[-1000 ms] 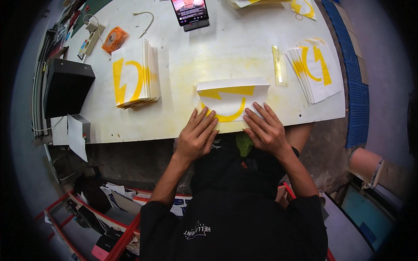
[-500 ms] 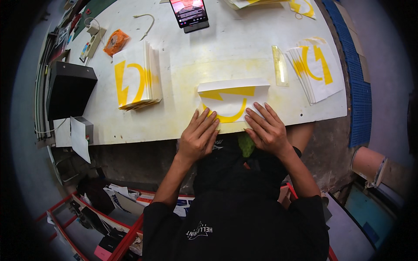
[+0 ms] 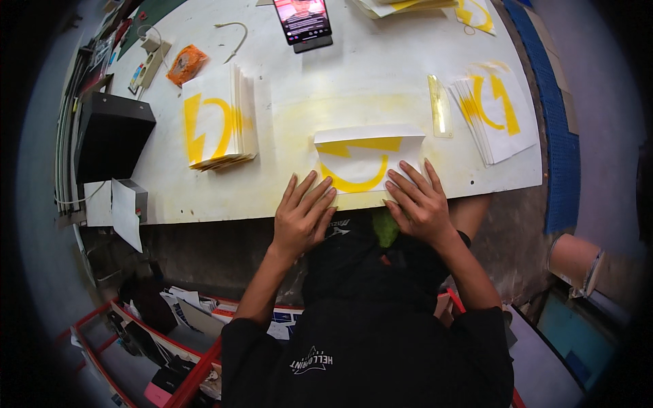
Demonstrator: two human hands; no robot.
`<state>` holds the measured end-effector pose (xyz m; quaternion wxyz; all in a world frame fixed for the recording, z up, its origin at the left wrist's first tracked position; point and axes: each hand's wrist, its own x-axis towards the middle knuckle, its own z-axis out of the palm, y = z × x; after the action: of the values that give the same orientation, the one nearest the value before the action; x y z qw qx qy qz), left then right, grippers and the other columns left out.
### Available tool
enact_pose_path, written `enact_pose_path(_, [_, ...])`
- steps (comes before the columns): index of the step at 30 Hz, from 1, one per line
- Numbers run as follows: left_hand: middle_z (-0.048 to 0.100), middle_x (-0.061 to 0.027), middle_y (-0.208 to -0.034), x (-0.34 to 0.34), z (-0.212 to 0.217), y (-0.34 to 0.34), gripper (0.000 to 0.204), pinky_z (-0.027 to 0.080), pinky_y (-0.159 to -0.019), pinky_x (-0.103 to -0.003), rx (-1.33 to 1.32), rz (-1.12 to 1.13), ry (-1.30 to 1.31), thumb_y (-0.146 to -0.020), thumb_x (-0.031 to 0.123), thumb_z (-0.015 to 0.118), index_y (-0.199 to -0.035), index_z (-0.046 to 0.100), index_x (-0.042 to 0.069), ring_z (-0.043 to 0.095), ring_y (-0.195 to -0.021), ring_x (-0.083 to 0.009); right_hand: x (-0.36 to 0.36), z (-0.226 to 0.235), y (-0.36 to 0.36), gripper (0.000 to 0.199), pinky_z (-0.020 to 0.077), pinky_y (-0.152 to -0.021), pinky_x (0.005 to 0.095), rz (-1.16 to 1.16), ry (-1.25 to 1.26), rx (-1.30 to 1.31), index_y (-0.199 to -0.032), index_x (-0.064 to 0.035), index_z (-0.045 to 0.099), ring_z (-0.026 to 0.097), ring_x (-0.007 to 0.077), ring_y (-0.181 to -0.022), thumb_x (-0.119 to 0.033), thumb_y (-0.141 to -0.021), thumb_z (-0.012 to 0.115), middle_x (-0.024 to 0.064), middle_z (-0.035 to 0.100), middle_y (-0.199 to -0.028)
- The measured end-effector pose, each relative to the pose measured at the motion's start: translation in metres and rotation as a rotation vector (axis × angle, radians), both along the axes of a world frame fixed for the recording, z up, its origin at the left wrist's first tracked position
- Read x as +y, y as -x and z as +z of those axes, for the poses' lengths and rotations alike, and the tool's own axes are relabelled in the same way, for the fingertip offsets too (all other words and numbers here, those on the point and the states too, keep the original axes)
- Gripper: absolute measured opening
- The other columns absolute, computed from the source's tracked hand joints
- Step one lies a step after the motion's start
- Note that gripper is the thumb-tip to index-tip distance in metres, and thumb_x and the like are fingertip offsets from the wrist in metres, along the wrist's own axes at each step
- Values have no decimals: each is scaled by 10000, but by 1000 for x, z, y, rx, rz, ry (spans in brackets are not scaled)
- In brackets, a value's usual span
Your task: The person repeatedly peels yellow vinyl stickers from white backing sheets on a workbench. They smooth each sheet, lift the vinyl, and peel it off, then place the peeled sheet aside and repeat the process with the next sheet.
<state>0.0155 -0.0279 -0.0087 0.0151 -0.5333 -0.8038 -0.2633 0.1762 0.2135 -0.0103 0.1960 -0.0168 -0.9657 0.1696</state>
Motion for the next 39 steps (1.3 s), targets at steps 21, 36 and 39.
enact_pose_path(21, [487, -227, -1563, 49, 16, -61, 616, 289, -1219, -596, 15, 210, 111, -922, 434, 734, -1293, 651, -52, 404, -1483, -392, 5, -2, -24, 357, 159, -1236, 690, -182, -38, -56, -1198, -65, 760, 499, 364, -1428, -261, -900, 785, 32, 686, -1395])
enact_pose_path(36, [697, -83, -1340, 62, -4, -55, 370, 395, -1110, -458, 131, 166, 23, -936, 248, 698, -1257, 717, 64, 633, -1174, -258, 26, 39, 112, 237, 360, -1120, 499, 25, 73, 35, -1097, -61, 713, 645, 223, -905, -76, -863, 753, 44, 672, -844])
enact_pose_path(39, [652, -111, -1400, 62, -11, -41, 412, 368, -1140, -480, 78, 95, 91, -917, 207, 695, -1305, 688, 68, 608, -1223, -272, 32, 13, 117, 222, 356, -1113, 500, -6, 44, 6, -1074, -67, 711, 635, 230, -937, -107, -862, 763, 45, 676, -889])
